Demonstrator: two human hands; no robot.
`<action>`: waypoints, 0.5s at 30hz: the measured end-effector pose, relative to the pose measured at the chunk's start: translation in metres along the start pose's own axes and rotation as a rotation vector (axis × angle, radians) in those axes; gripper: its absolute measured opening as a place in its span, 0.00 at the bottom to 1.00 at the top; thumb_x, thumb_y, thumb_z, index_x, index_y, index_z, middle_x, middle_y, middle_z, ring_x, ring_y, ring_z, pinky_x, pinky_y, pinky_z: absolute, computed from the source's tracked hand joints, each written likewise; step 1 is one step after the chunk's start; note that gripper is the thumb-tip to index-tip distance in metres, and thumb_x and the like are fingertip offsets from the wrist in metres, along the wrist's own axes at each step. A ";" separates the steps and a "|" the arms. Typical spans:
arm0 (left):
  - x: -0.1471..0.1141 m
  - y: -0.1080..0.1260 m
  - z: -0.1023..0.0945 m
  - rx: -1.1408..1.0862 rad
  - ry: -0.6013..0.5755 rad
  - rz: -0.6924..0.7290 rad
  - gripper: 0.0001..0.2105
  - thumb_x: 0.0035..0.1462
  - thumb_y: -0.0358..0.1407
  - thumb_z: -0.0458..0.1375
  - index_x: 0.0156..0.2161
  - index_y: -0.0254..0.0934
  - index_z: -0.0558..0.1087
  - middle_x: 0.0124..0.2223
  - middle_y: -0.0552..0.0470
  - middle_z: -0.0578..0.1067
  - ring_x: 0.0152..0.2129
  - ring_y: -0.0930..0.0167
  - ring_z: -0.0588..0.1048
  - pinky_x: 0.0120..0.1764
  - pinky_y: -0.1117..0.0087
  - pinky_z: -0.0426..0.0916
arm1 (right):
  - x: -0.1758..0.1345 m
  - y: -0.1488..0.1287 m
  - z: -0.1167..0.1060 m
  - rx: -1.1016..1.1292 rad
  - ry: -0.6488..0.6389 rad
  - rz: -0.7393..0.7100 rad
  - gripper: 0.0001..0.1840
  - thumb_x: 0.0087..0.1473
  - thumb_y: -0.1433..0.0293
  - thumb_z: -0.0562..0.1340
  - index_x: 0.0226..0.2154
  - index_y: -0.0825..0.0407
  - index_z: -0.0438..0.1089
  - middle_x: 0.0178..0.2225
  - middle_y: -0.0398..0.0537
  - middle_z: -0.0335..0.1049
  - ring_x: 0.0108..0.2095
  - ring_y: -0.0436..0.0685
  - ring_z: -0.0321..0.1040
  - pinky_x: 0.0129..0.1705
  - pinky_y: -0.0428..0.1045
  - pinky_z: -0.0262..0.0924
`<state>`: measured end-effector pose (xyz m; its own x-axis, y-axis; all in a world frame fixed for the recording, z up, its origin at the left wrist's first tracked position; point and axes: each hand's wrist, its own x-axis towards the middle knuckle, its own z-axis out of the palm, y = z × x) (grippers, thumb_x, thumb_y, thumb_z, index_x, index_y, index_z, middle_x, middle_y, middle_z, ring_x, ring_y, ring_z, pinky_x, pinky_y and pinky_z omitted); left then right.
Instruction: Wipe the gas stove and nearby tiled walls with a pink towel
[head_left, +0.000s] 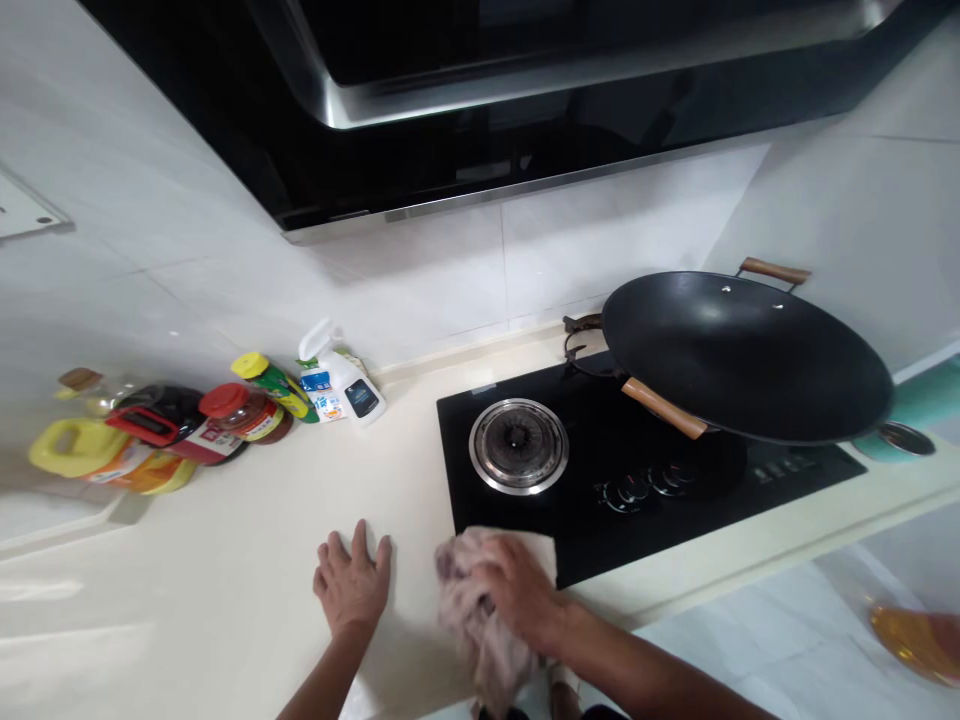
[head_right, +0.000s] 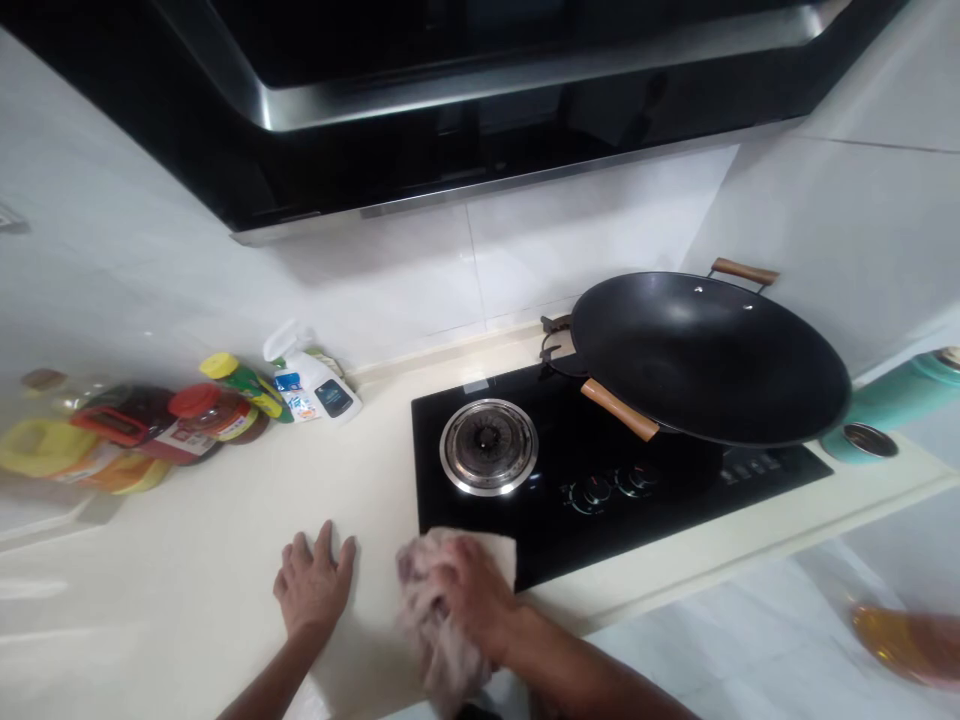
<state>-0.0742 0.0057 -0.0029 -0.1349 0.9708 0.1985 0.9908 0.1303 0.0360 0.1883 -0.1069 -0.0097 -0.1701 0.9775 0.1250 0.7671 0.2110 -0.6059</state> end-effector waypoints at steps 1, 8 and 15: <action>0.000 0.000 0.000 -0.001 -0.006 -0.001 0.30 0.68 0.51 0.43 0.68 0.38 0.63 0.71 0.30 0.57 0.70 0.49 0.51 0.65 0.45 0.53 | 0.003 0.006 -0.009 -0.031 0.038 0.100 0.21 0.67 0.63 0.52 0.57 0.45 0.71 0.61 0.50 0.66 0.60 0.64 0.61 0.64 0.58 0.55; 0.000 -0.001 0.003 0.021 -0.022 -0.013 0.30 0.69 0.50 0.42 0.68 0.38 0.63 0.71 0.30 0.56 0.70 0.49 0.51 0.65 0.44 0.53 | -0.020 0.025 -0.033 -0.134 -0.167 0.044 0.36 0.64 0.57 0.57 0.71 0.42 0.53 0.75 0.46 0.41 0.73 0.71 0.35 0.72 0.67 0.37; -0.001 -0.005 0.010 0.060 0.020 0.001 0.28 0.68 0.48 0.47 0.67 0.37 0.65 0.71 0.30 0.57 0.70 0.48 0.52 0.65 0.45 0.53 | 0.024 0.010 -0.028 -0.073 -0.280 -0.205 0.35 0.65 0.51 0.56 0.70 0.41 0.53 0.75 0.47 0.42 0.74 0.70 0.30 0.73 0.68 0.33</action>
<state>-0.0791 0.0063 -0.0130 -0.1337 0.9667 0.2184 0.9896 0.1420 -0.0227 0.2093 -0.0812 0.0092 -0.4805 0.8769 0.0114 0.7401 0.4125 -0.5312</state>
